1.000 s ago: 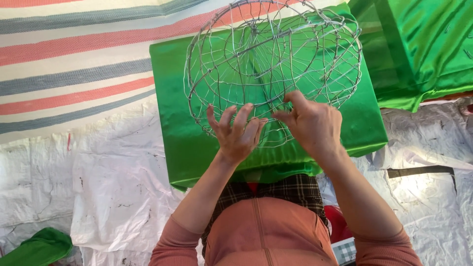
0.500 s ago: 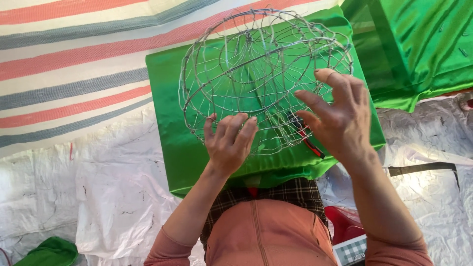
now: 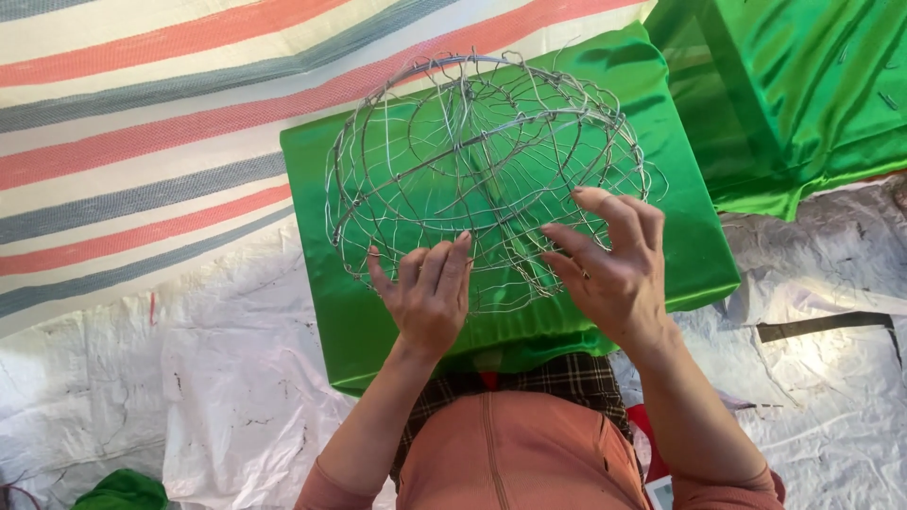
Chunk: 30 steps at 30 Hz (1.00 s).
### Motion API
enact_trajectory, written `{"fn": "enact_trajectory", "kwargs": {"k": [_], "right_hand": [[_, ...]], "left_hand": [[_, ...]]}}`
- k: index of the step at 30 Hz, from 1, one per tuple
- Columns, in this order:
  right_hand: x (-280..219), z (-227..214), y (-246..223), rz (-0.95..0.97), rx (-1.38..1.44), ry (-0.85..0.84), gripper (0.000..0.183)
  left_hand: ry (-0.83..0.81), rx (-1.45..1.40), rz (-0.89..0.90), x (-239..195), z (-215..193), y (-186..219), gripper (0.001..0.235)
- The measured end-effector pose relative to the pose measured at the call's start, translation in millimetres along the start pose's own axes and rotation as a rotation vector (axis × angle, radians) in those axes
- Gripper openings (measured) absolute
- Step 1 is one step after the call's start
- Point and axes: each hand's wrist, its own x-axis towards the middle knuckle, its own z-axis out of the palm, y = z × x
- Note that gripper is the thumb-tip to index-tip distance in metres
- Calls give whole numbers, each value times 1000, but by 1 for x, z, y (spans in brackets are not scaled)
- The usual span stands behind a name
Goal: The person shapes a spherical wire mesh frame by hand, bending and twisting the wires to form a rounded structure. They use pliers to cut a protruding wire and continue adjusting the frame's shape.
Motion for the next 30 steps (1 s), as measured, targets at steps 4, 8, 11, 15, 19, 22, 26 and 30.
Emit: {"fn": "enact_trajectory", "kwargs": {"k": [4,8,11,15,19,22,26,30], "right_hand": [[-4,-7,13,44,24,33,19],[-3,-12,31,159,22,120,23],[26,-17,36,140,49,158,31],[69,-23,40,172,166,8,37],[84,-19,39,219,339,-151,36],[81,-16,38,231,356,-135,33],[79,-12,36,242,404,-59,26],[83,-9,32,242,365,42,15]], "left_hand": [[-22,-10,-8,4,-12,0,29],[-334,-2,-111,26,-50,7,39],[-347,-51,-94,53,-68,-6,33],[-179,-204,-30,113,-77,-21,28],[-242,-260,-40,131,-71,-36,23],[-314,-322,-79,121,-62,-46,24],[-269,-366,-104,106,-54,-49,30],[-276,-363,-121,103,-52,-51,32]]}}
